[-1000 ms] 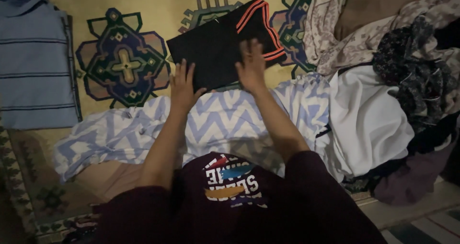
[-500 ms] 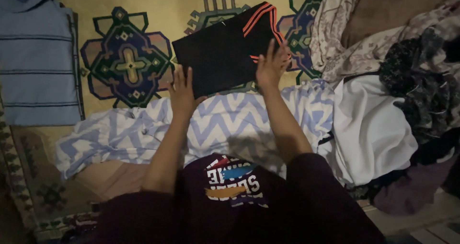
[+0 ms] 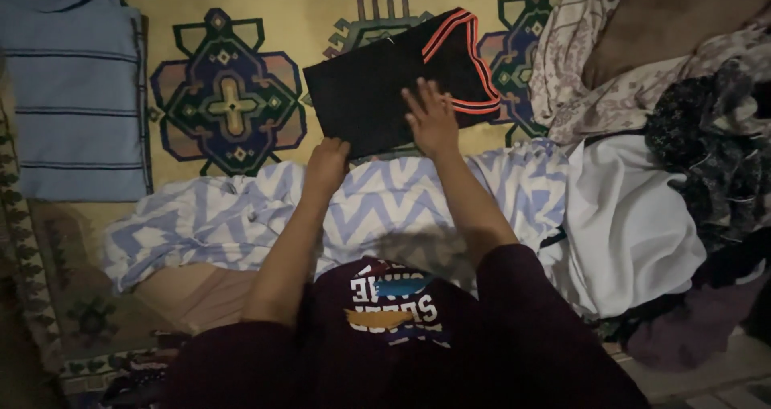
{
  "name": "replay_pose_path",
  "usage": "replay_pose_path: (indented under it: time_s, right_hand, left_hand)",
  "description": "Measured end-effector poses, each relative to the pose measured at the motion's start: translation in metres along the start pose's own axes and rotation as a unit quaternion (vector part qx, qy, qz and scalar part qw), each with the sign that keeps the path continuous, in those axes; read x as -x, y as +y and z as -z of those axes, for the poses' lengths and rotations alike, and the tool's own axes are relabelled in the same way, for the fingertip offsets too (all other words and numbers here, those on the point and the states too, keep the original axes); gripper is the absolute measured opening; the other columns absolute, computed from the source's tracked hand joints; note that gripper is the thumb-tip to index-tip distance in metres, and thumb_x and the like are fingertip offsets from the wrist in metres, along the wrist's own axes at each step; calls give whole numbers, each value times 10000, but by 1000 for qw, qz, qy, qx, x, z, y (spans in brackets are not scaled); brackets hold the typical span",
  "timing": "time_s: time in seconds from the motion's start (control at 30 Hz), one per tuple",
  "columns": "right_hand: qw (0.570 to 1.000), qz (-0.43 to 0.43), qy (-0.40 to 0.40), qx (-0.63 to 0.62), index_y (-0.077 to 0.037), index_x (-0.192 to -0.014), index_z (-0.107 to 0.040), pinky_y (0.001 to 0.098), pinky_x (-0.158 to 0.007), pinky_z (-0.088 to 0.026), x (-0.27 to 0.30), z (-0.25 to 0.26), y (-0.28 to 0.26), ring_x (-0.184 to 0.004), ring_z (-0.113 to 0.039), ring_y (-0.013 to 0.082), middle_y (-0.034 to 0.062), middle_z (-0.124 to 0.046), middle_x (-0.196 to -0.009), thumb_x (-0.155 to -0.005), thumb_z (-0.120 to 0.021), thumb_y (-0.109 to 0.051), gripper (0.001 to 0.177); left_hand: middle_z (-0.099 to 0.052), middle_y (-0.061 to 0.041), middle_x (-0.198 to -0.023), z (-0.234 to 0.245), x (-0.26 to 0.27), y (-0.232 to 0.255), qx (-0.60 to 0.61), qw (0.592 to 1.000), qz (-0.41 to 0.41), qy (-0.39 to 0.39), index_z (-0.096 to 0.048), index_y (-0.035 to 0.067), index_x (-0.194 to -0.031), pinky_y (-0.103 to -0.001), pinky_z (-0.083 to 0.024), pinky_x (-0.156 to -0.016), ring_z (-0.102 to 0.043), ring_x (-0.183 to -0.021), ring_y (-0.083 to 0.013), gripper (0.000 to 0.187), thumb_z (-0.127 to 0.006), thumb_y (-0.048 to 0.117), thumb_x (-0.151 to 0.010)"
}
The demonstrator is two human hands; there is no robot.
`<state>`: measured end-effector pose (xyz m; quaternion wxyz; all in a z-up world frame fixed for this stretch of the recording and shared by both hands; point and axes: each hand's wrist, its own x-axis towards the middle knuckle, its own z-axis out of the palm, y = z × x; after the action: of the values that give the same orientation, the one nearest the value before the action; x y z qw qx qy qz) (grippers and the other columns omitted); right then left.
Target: Folding a black sports jersey on a patterned rug.
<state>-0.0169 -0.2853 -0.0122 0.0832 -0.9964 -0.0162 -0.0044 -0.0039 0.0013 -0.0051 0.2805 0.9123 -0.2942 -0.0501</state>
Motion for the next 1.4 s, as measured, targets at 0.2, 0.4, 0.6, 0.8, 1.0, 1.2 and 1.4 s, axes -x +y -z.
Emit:
replay_pose_path:
  time_s: [0.2,0.4,0.6,0.8,1.0,1.2,1.4]
  right_hand:
    - [950,-208,216,-89,-197,-1661,-359,548,-1282,-216,6,-51,45,-1614,-201,365,158,-208,-1743,-1140,-570,-277,568]
    - [559,-415,320,-642,-91,-1199,-457,521,-658,-402,36,-61,32,-789,-512,332,174,-514,-1035,-977,-586,-105,257]
    - [321,-463,-100,-820,14,-991,-539,493,-709,-650,40,-47,-10,-795,-691,398,259,-655,-954,-988,-565,-309,324]
    - [362,-483,53,-795,155,-1108,-588,465,-740,-670,40,-104,44,-890,-732,438,309,-689,-1005,-1048,-608,-346,505]
    - [425,-544,269,-672,-14,-993,-609,411,-507,-572,20,-25,67,-654,-655,278,118,-651,-785,-989,-644,-287,275]
    - [447,-476,263,-711,-51,-916,-575,336,-488,-466,20,-102,128,-569,-518,185,64,-545,-733,-972,-736,-165,205]
    - [433,-493,217,-723,-43,-1055,-633,365,-563,-542,17,-54,109,-588,-555,190,74,-587,-772,-970,-671,-163,152]
  left_hand:
    - [-652,-156,-910,33,-7,19,77,997,31,8,-677,37,-875,-496,-484,-819,-597,-921,-381,109,-745,96,-814]
    - [-672,-165,-953,27,-9,15,109,991,69,23,-686,30,-940,-495,-500,-828,-625,-940,-396,113,-733,114,-880]
    - [-670,-182,-951,34,-10,21,114,990,63,47,-672,21,-963,-510,-494,-805,-622,-923,-415,118,-723,106,-899]
    - [-652,-166,-937,29,-6,17,68,996,20,49,-658,34,-973,-508,-477,-786,-615,-905,-401,134,-735,90,-878]
    - [-619,-150,-920,14,-4,10,-61,998,5,-32,-637,39,-969,-460,-474,-737,-622,-852,-358,251,-736,70,-741]
    - [-620,-160,-957,15,-4,19,-108,994,27,9,-654,40,-1044,-463,-488,-724,-633,-843,-358,337,-721,52,-714]
    - [-622,-158,-996,7,2,11,-120,991,51,7,-645,45,-1047,-471,-506,-743,-633,-858,-361,305,-710,36,-750]
